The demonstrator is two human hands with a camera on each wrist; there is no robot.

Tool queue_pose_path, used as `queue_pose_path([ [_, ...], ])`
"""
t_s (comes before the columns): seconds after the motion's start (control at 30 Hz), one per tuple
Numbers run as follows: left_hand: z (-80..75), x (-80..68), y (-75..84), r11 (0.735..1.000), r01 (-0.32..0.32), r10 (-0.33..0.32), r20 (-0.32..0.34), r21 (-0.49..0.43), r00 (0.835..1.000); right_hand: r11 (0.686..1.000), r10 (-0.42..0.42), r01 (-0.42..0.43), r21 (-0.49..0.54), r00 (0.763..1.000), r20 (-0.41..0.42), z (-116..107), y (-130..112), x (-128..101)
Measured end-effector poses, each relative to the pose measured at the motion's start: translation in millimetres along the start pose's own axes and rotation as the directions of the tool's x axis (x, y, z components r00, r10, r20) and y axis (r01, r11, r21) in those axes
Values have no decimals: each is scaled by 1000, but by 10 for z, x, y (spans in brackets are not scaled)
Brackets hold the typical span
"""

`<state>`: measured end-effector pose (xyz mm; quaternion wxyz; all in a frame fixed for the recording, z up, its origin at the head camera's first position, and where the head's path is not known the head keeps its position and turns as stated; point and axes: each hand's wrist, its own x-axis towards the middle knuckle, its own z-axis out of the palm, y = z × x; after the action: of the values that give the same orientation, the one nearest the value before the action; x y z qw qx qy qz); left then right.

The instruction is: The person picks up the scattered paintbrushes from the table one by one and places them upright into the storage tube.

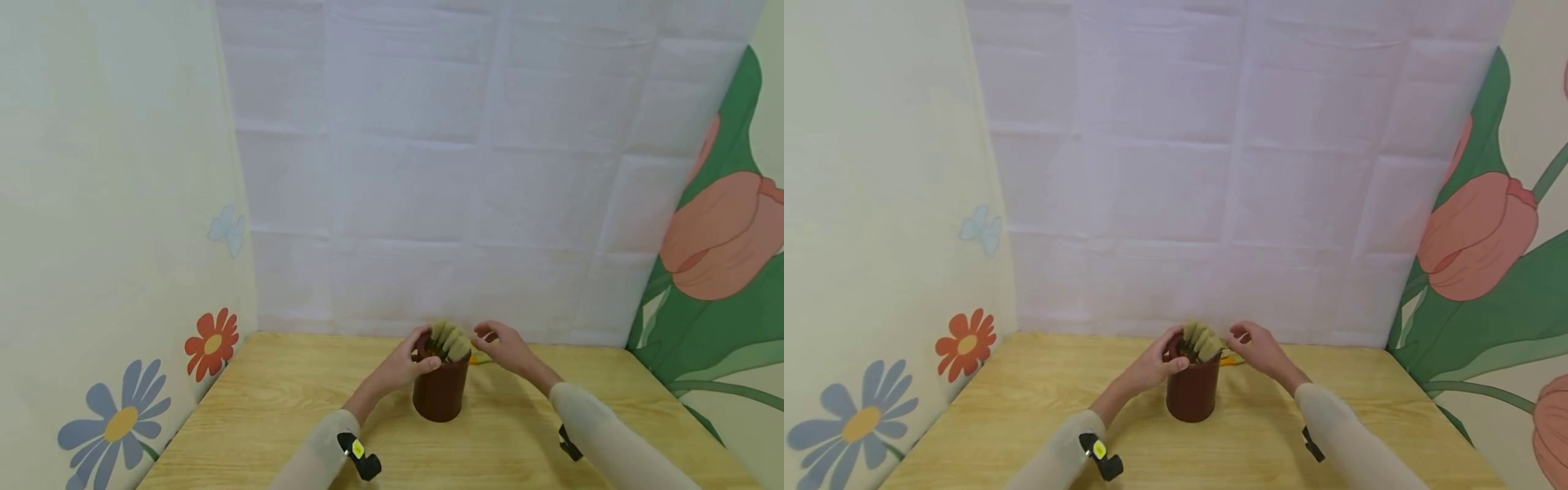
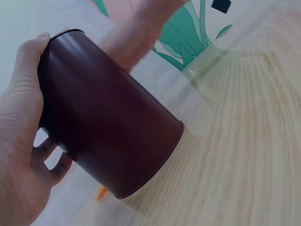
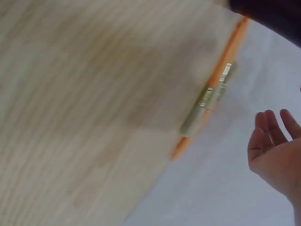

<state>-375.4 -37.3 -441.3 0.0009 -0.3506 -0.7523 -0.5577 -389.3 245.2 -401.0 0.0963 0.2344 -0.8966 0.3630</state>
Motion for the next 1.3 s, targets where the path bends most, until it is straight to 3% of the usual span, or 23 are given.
queue_pose_path([
  [0.2, 12, -33, 10, 1000, 26, -26, 0, 6, 1000, 995, -33, 44, -87, 992, 119, 108, 228, -106],
  [0.4, 71, -20, 7, 999, 40, -40, 7, 1, 999, 950, -68, 107, -292, 988, 139, 104, 445, -232],
  [0.6, 107, 9, 32, 999, 26, -26, 17, -20, 1000, 907, -118, 155, -391, 986, 118, 74, 568, -367],
  [0.73, 100, 29, 9, 1000, 14, -14, 17, -15, 1000, 893, -87, 122, -432, 991, 101, 15, 561, -382],
  [0.87, 108, 58, -12, 1000, 7, -7, 21, -16, 1000, 857, -17, 102, -506, 985, 171, -55, 541, -404],
  [1.03, 112, 69, -18, 1000, 3, -3, 21, -12, 1000, 829, -16, 142, -541, 973, 231, -67, 560, -464],
  [1.17, 113, 71, -37, 1000, 11, -11, 28, -21, 1000, 818, -105, 182, -545, 980, 170, -50, 597, -509],
  [1.3, 75, 35, -82, 999, 29, -29, 16, -45, 999, 836, -162, 209, -507, 977, 137, 0, 638, -497],
])
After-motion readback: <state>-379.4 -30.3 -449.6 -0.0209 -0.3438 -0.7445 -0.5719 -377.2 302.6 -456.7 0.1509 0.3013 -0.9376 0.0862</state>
